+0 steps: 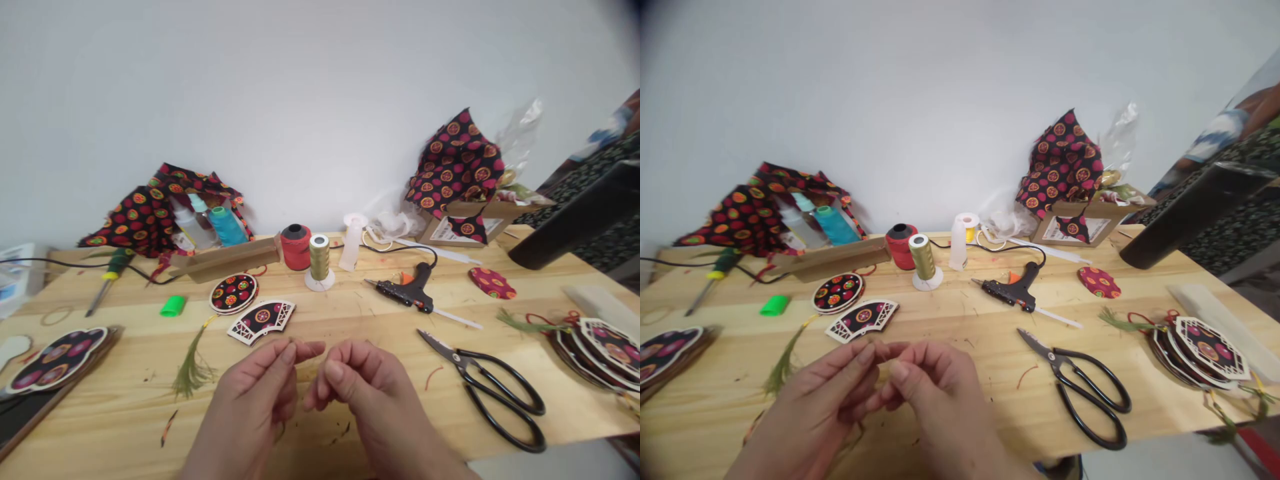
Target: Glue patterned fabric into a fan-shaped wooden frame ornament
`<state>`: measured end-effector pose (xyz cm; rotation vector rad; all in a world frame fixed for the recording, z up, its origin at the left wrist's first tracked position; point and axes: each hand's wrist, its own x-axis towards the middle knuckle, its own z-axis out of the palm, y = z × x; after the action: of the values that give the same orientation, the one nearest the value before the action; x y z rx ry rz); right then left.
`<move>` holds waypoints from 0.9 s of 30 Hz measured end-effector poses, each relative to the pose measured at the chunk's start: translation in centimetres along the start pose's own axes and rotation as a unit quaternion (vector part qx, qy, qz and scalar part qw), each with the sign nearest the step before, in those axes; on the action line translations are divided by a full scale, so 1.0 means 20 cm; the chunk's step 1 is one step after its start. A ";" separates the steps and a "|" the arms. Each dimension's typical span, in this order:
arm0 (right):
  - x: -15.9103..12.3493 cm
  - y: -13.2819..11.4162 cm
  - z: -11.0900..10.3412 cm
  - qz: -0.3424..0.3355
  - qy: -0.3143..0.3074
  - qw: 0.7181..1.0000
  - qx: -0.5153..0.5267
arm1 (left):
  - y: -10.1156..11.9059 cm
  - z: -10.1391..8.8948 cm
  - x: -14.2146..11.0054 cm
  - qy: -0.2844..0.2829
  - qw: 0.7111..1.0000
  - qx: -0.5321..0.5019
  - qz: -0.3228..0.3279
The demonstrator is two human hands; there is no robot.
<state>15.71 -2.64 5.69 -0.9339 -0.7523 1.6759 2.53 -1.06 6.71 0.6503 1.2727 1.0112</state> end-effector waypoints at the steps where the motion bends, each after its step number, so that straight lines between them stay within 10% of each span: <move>1: 0.01 0.03 0.01 0.004 0.008 1.000 0.003 | -0.01 0.00 0.00 -0.008 1.000 -0.008 -0.013; 10: 0.02 0.18 -0.03 -0.025 0.092 0.995 -0.044 | -0.04 0.02 0.00 -0.035 0.998 -0.042 -0.043; 27: 0.01 0.18 -0.03 -0.013 0.052 0.997 -0.057 | -0.05 0.02 0.02 -0.058 0.996 -0.030 -0.062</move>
<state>14.54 -3.41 2.38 -1.0778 -0.7926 1.5614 3.13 -1.21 5.71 0.5682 1.1624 0.8928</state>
